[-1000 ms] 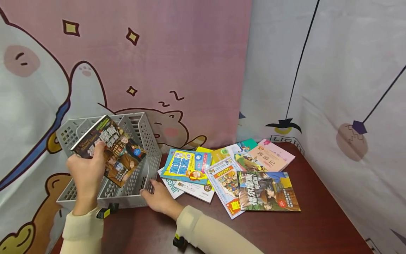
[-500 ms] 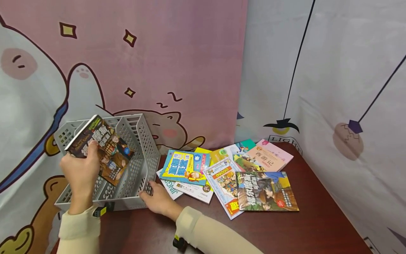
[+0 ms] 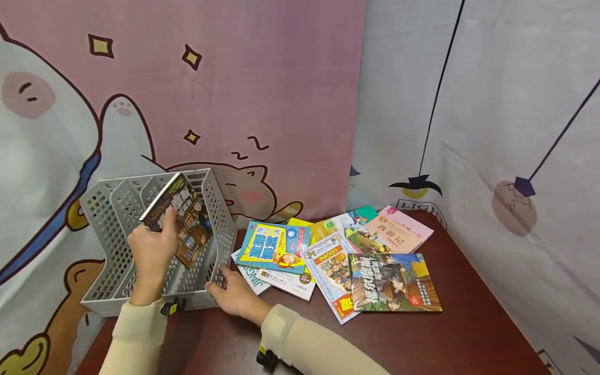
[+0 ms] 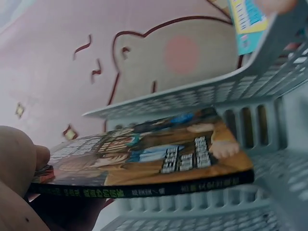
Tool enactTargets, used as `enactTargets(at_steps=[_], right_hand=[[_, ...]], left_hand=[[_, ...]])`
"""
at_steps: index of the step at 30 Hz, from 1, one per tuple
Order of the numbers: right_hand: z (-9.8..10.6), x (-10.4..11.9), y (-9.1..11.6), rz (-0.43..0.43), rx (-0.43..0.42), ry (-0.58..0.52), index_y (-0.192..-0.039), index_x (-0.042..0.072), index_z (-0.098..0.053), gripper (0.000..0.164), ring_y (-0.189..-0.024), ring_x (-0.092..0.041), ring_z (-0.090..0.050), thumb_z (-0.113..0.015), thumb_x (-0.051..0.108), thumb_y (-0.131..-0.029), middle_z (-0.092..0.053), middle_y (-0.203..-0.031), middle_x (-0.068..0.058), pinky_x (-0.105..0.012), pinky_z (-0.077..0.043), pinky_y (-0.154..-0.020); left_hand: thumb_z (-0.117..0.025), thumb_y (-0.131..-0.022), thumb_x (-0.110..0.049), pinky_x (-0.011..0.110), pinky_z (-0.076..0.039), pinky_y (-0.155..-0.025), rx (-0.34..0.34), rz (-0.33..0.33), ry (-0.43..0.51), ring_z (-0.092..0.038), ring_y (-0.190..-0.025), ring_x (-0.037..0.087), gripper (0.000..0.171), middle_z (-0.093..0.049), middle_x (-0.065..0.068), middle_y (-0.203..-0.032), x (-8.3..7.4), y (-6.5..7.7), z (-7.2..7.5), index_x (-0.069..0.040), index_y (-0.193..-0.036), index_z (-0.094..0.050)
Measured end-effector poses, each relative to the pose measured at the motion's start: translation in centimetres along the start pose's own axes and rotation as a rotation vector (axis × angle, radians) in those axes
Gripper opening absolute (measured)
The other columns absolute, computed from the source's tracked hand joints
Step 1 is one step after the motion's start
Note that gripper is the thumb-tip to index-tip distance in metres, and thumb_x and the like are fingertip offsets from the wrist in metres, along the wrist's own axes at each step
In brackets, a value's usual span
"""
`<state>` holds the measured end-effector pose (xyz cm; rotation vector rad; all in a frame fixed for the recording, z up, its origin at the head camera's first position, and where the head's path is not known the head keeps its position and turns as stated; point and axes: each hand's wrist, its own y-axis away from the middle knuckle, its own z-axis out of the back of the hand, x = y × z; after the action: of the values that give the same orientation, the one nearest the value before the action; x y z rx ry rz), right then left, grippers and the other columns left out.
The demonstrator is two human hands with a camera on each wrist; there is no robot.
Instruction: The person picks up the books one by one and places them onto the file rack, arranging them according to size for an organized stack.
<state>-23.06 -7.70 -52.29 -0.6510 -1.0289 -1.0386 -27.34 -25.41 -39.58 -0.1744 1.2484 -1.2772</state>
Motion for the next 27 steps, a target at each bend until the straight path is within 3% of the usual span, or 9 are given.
enactTargets(at_steps=[5, 8, 11, 15, 18, 22, 24, 27], right_hand=[[0.0, -0.1, 0.0, 0.002, 0.012, -0.016, -0.166, 0.005, -0.047, 0.073, -0.131, -0.029, -0.074, -0.063, 0.048, -0.109, -0.059, -0.163, -0.021, -0.04, -0.061, -0.107], [0.0, -0.1, -0.1, 0.004, 0.012, -0.02, -0.166, 0.005, -0.048, 0.072, -0.132, -0.029, -0.074, -0.063, 0.047, -0.109, -0.059, -0.162, -0.02, -0.041, -0.062, -0.106], [0.0, -0.1, -0.1, 0.01, 0.003, -0.016, -0.164, 0.005, -0.049, 0.071, -0.13, -0.029, -0.074, -0.064, 0.047, -0.109, -0.061, -0.16, -0.019, -0.04, -0.062, -0.105], [0.1, -0.2, -0.1, 0.02, 0.0, -0.011, -0.164, 0.005, -0.049, 0.071, -0.129, -0.029, -0.074, -0.064, 0.047, -0.109, -0.061, -0.16, -0.019, -0.04, -0.062, -0.105], [0.0, -0.2, 0.0, 0.028, 0.003, -0.014, -0.164, 0.004, -0.049, 0.071, -0.129, -0.029, -0.074, -0.063, 0.046, -0.109, -0.06, -0.16, -0.02, -0.04, -0.062, -0.105], [0.0, -0.3, 0.0, 0.043, 0.002, -0.012, -0.164, 0.003, -0.048, 0.071, -0.13, -0.029, -0.073, -0.063, 0.046, -0.109, -0.059, -0.161, -0.021, -0.04, -0.062, -0.106], [0.0, -0.2, 0.0, 0.048, 0.005, -0.008, -0.164, 0.003, -0.047, 0.072, -0.13, -0.029, -0.072, -0.062, 0.046, -0.109, -0.058, -0.161, -0.021, -0.041, -0.061, -0.107], [0.1, -0.2, -0.1, 0.055, 0.012, -0.007, -0.164, 0.003, -0.047, 0.07, -0.131, -0.029, -0.071, -0.062, 0.045, -0.109, -0.058, -0.161, -0.021, -0.042, -0.061, -0.108]], left_hand=[[-0.062, -0.113, -0.047, 0.029, -0.027, -0.038, 0.136, 0.065, 0.046, -0.042, -0.035, 0.009, 0.054, -0.065, 0.011, -0.054, 0.2, 1.1, -1.9, -0.005, -0.08, -0.075], [-0.058, -0.114, -0.053, 0.032, -0.03, -0.04, 0.243, 0.129, 0.07, -0.047, -0.04, 0.015, 0.054, -0.069, 0.014, -0.062, 0.2, 1.5, -2.7, -0.006, -0.097, -0.081], [-0.054, -0.114, -0.055, 0.031, -0.039, -0.049, 0.324, 0.151, 0.077, -0.054, -0.054, 0.012, 0.056, -0.078, 0.018, -0.079, 0.3, 1.7, -3.5, -0.007, -0.116, -0.082], [-0.05, -0.115, -0.056, 0.032, -0.044, -0.051, 0.417, 0.177, 0.098, -0.056, -0.055, 0.011, 0.062, -0.072, 0.016, -0.072, 0.4, 2.0, -4.4, -0.003, -0.094, -0.074], [-0.048, -0.115, -0.059, 0.033, -0.04, -0.043, 0.488, 0.198, 0.11, -0.048, -0.045, 0.017, 0.063, -0.055, 0.006, -0.057, 0.7, 2.3, -4.5, -0.009, -0.077, -0.056], [-0.048, -0.115, -0.06, 0.034, -0.038, -0.044, 0.551, 0.186, 0.117, -0.044, -0.047, 0.02, 0.061, -0.047, 0.0, -0.057, 1.3, 2.5, -4.9, -0.011, -0.079, -0.053], [-0.048, -0.115, -0.059, 0.034, -0.041, -0.049, 0.58, 0.166, 0.125, -0.046, -0.052, 0.021, 0.059, -0.05, 0.002, -0.063, 1.5, 2.5, -5.2, -0.008, -0.09, -0.062], [-0.048, -0.116, -0.056, 0.036, -0.047, -0.058, 0.634, 0.149, 0.132, -0.055, -0.064, 0.024, 0.058, -0.065, 0.014, -0.082, 1.5, 2.4, -5.3, -0.005, -0.133, -0.07]])
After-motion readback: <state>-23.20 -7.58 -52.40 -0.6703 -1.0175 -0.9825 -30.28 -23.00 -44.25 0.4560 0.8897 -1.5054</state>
